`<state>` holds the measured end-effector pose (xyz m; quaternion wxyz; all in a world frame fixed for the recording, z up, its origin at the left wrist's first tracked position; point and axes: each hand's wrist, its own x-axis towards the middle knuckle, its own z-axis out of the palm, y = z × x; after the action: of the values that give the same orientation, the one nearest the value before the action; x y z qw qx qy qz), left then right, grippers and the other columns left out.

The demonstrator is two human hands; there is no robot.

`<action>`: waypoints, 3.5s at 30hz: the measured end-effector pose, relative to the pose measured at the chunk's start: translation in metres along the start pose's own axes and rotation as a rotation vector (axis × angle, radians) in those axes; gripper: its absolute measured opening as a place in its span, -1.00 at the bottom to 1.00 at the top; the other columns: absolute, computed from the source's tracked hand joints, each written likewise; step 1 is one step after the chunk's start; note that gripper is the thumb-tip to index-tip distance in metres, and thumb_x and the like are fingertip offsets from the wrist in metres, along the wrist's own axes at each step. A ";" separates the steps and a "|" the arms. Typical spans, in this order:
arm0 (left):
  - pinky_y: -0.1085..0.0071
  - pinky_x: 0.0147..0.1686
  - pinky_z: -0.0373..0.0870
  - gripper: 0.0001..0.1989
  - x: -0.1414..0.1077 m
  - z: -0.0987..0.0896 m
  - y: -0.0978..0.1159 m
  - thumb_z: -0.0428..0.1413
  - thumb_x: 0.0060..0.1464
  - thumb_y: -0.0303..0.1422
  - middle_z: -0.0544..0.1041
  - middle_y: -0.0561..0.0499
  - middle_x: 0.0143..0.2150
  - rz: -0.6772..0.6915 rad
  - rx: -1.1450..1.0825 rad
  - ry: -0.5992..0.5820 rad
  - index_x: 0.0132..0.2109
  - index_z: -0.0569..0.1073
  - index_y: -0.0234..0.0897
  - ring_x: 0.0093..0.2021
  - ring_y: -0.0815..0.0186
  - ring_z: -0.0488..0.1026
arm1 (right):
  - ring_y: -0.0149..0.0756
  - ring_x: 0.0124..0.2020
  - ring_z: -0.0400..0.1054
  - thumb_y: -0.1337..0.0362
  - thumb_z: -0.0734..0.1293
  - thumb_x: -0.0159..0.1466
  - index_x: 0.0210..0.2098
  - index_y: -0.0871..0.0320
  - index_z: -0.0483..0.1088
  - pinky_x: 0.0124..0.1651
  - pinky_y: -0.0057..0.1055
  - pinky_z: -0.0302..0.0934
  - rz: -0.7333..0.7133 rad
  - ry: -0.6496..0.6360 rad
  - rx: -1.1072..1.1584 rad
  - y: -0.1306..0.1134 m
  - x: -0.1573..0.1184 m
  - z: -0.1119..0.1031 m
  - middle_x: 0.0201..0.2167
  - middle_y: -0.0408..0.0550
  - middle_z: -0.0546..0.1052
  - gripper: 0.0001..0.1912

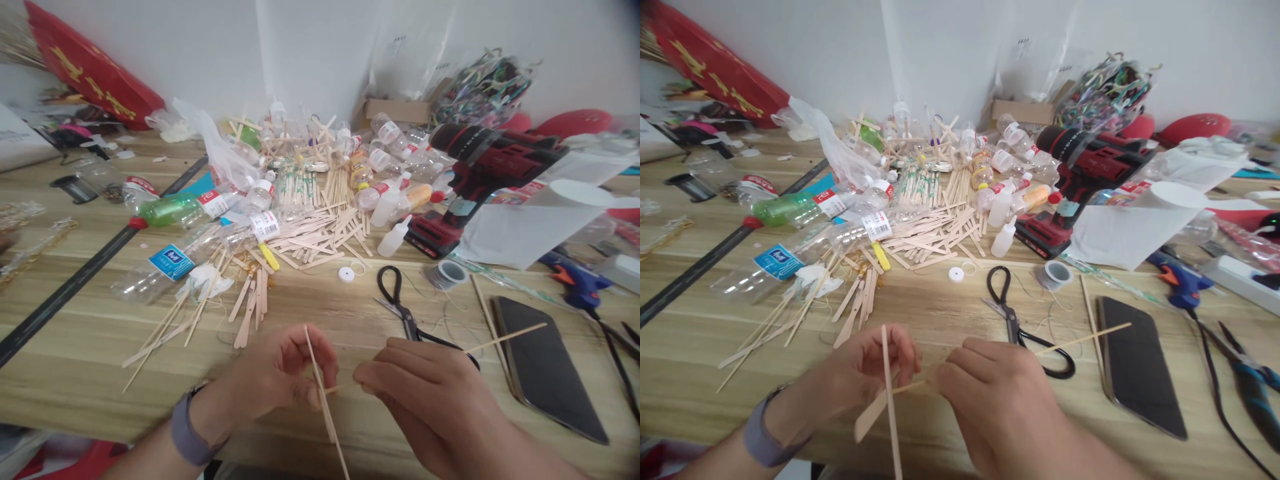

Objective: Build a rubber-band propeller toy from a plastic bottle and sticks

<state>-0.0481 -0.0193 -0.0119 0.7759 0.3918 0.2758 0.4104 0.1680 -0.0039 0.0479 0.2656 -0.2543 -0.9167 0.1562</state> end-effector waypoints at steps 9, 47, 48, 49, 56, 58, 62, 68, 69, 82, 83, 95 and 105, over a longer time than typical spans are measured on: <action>0.41 -0.22 0.25 -0.61 0.004 -0.004 0.001 0.45 -0.19 -0.18 0.54 0.03 -0.30 -0.026 0.063 -0.030 -0.25 0.53 -0.25 -0.21 0.29 0.40 | -0.36 -0.56 0.26 0.59 0.12 0.29 -0.30 0.18 0.41 -0.52 -0.42 0.08 -0.016 0.017 -0.040 0.002 -0.002 -0.001 -0.58 -0.13 0.43 -0.70; 0.37 -0.28 0.22 -0.64 0.042 -0.001 0.001 0.18 0.09 -0.03 0.43 0.08 -0.49 0.053 0.318 0.422 -0.33 0.50 -0.28 -0.39 0.30 0.35 | -0.49 -0.63 0.08 0.05 0.48 -0.02 -0.33 0.18 0.39 -0.52 -0.47 -0.08 0.949 0.364 1.011 0.106 0.063 0.045 -0.48 -0.09 0.58 -0.61; 0.37 -0.27 0.22 -0.63 0.042 -0.002 0.000 0.15 0.11 -0.02 0.43 0.08 -0.49 0.049 0.354 0.421 -0.33 0.50 -0.28 -0.39 0.29 0.36 | -0.50 -0.64 0.08 0.08 0.47 -0.03 -0.35 0.17 0.37 -0.54 -0.48 -0.09 0.949 0.359 1.011 0.111 0.068 0.046 -0.49 -0.09 0.58 -0.63; 0.37 -0.27 0.23 -0.61 0.042 -0.003 -0.001 0.13 0.12 0.00 0.43 0.08 -0.50 0.043 0.383 0.418 -0.33 0.49 -0.27 -0.38 0.28 0.36 | -0.51 -0.65 0.09 0.12 0.46 -0.03 -0.37 0.17 0.36 -0.55 -0.48 -0.08 0.947 0.354 1.008 0.115 0.072 0.048 -0.50 -0.09 0.57 -0.66; 0.36 -0.28 0.29 -0.51 0.045 -0.009 -0.004 0.03 0.11 0.12 0.43 0.03 -0.47 -0.009 0.500 0.352 -0.42 0.36 -0.23 -0.36 0.25 0.40 | -0.49 -0.70 0.17 0.25 0.41 -0.02 -0.41 0.14 0.31 -0.63 -0.51 -0.06 0.965 0.284 0.942 0.136 0.095 0.051 -0.55 -0.11 0.54 -0.78; 0.37 -0.28 0.30 -0.53 0.043 -0.011 -0.005 0.01 0.15 0.09 0.47 0.01 -0.45 -0.029 0.538 0.349 -0.40 0.37 -0.24 -0.35 0.26 0.42 | -0.48 -0.70 0.19 0.25 0.42 -0.03 -0.42 0.14 0.32 -0.63 -0.50 -0.04 0.967 0.250 0.922 0.141 0.096 0.051 -0.55 -0.11 0.53 -0.78; 0.40 -0.31 0.30 -0.60 0.035 -0.010 0.004 0.00 0.21 -0.03 0.55 -0.03 -0.37 -0.062 0.669 0.356 -0.31 0.47 -0.27 -0.33 0.26 0.45 | -0.44 -0.70 0.16 0.16 0.43 -0.01 -0.40 0.16 0.37 -0.61 -0.47 0.03 0.960 0.208 0.855 0.145 0.092 0.053 -0.68 -0.22 0.40 -0.75; 0.28 -0.02 0.34 -0.83 0.034 -0.016 0.057 0.03 0.21 -0.36 0.56 -0.07 -0.09 0.104 1.295 0.486 -0.13 0.50 -0.24 -0.04 0.16 0.45 | -0.30 -0.54 0.28 0.05 0.42 0.02 -0.26 0.13 0.51 -0.49 -0.40 0.15 0.936 0.251 0.631 0.134 0.066 0.038 -0.48 -0.11 0.53 -0.64; 0.17 0.06 0.30 -0.81 0.038 -0.022 0.067 0.03 0.21 -0.39 0.55 -0.11 -0.05 0.132 1.469 0.509 -0.09 0.50 -0.26 0.03 0.10 0.42 | -0.27 -0.49 0.31 0.03 0.41 0.06 -0.33 0.11 0.52 -0.44 -0.39 0.18 0.894 0.241 0.565 0.130 0.059 0.035 -0.49 -0.10 0.52 -0.70; 0.06 -0.09 0.34 -0.55 0.080 -0.076 0.117 0.20 0.09 -0.39 0.56 -0.32 -0.07 -0.109 2.241 0.775 0.13 0.41 -0.44 -0.02 -0.18 0.42 | -0.30 -0.41 0.46 0.23 0.16 0.44 -0.41 0.10 0.41 -0.33 -0.46 0.30 0.396 0.137 0.112 0.098 -0.005 0.036 -0.44 -0.07 0.52 -0.67; 0.06 -0.09 0.34 -0.58 0.080 -0.075 0.118 0.19 0.10 -0.37 0.56 -0.33 -0.08 -0.112 2.239 0.779 0.10 0.43 -0.43 -0.01 -0.19 0.43 | -0.31 -0.41 0.46 0.24 0.16 0.44 -0.41 0.10 0.40 -0.34 -0.46 0.30 0.371 0.142 0.091 0.098 -0.005 0.037 -0.43 -0.07 0.52 -0.67; 0.16 -0.06 0.41 -0.45 0.058 -0.044 0.078 -0.03 0.28 -0.23 0.54 -0.36 0.04 0.069 1.974 0.782 0.28 0.19 -0.51 0.01 -0.04 0.51 | -0.15 -0.22 0.50 0.32 0.16 0.43 -0.17 0.17 0.48 -0.17 -0.27 0.37 0.467 -0.042 -0.114 0.104 -0.006 0.041 -0.26 0.06 0.55 -0.75; 0.13 -0.21 0.46 -0.49 0.072 -0.032 0.043 0.02 0.29 -0.27 0.54 -0.31 -0.14 0.086 2.248 0.878 0.27 0.31 -0.51 -0.19 -0.04 0.51 | 0.04 -0.09 0.46 0.34 0.34 0.30 -0.14 0.26 0.51 -0.07 -0.18 0.28 0.660 -0.152 -0.301 0.100 0.049 0.040 -0.15 0.19 0.53 -0.83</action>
<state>-0.0539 0.0697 -0.0010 -0.1725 0.6840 0.7059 0.0647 0.1481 0.0993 -0.0068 0.0918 -0.5601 -0.8152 0.1153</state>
